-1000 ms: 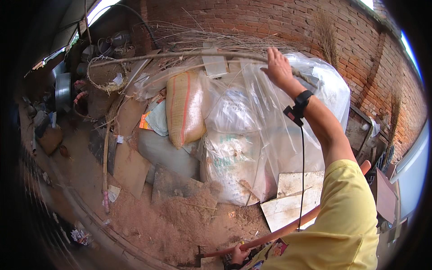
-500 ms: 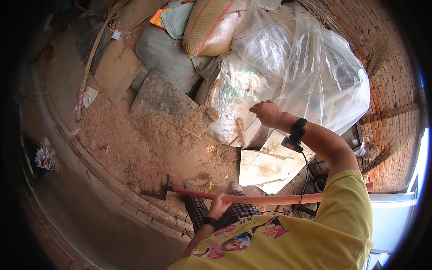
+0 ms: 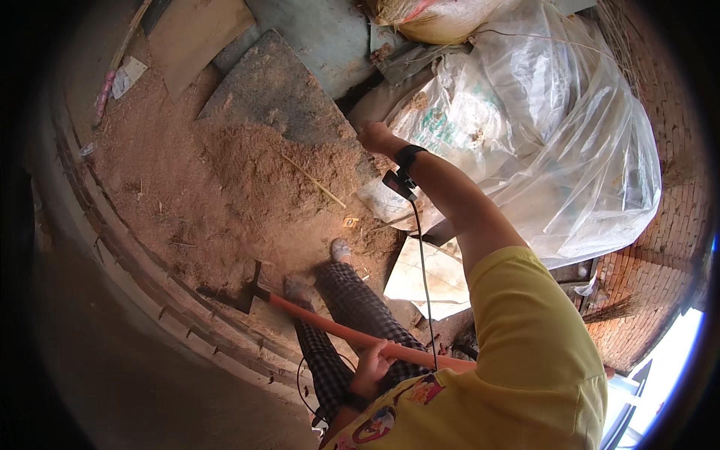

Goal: The person uses a shovel to move sawdust and dirt on the ground between brick walls, then picks up and repositions a wooden board by hand.

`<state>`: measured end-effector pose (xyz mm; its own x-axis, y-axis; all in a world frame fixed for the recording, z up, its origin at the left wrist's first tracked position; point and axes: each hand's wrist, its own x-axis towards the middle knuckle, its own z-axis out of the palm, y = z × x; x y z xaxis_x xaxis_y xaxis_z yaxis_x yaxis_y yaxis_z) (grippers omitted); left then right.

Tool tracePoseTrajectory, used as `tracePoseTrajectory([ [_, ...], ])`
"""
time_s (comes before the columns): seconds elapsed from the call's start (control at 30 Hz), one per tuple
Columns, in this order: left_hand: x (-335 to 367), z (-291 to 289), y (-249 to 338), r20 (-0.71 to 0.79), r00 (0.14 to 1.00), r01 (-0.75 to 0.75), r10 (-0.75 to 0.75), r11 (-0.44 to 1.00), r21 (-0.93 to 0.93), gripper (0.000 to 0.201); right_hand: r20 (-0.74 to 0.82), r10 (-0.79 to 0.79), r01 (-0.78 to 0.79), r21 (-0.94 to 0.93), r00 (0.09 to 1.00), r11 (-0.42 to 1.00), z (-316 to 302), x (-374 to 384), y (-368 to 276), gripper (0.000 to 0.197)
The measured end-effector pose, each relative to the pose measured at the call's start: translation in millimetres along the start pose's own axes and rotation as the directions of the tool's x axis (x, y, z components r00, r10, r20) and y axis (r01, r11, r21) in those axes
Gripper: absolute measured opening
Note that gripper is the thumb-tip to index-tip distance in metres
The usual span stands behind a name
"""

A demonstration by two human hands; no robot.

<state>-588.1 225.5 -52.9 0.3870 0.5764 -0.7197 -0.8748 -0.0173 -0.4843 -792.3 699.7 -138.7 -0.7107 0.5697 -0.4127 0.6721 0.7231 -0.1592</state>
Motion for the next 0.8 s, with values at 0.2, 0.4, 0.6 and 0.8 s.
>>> tracePoseTrajectory([
  [0.2,29,3,-1,0.058,0.997,-0.049,0.047,0.998,0.045,0.014,-0.166,0.046,-0.027,0.113,0.985,0.993,68,84,-2,0.056],
  [0.4,37,15,-3,0.038,0.995,-0.092,0.091,0.996,0.022,0.018,0.34,0.065,-0.219,0.438,0.938,0.872,32,87,-50,0.049],
  [0.6,30,1,-6,0.078,0.989,-0.128,0.126,0.992,0.017,0.017,0.253,-0.044,-0.053,0.364,0.967,0.93,7,41,-154,0.044],
  [0.8,1,-10,-1,0.018,0.994,-0.112,0.111,0.99,0.091,0.019,-0.098,-0.179,0.192,0.148,0.979,0.97,-40,-33,-159,0.041],
])
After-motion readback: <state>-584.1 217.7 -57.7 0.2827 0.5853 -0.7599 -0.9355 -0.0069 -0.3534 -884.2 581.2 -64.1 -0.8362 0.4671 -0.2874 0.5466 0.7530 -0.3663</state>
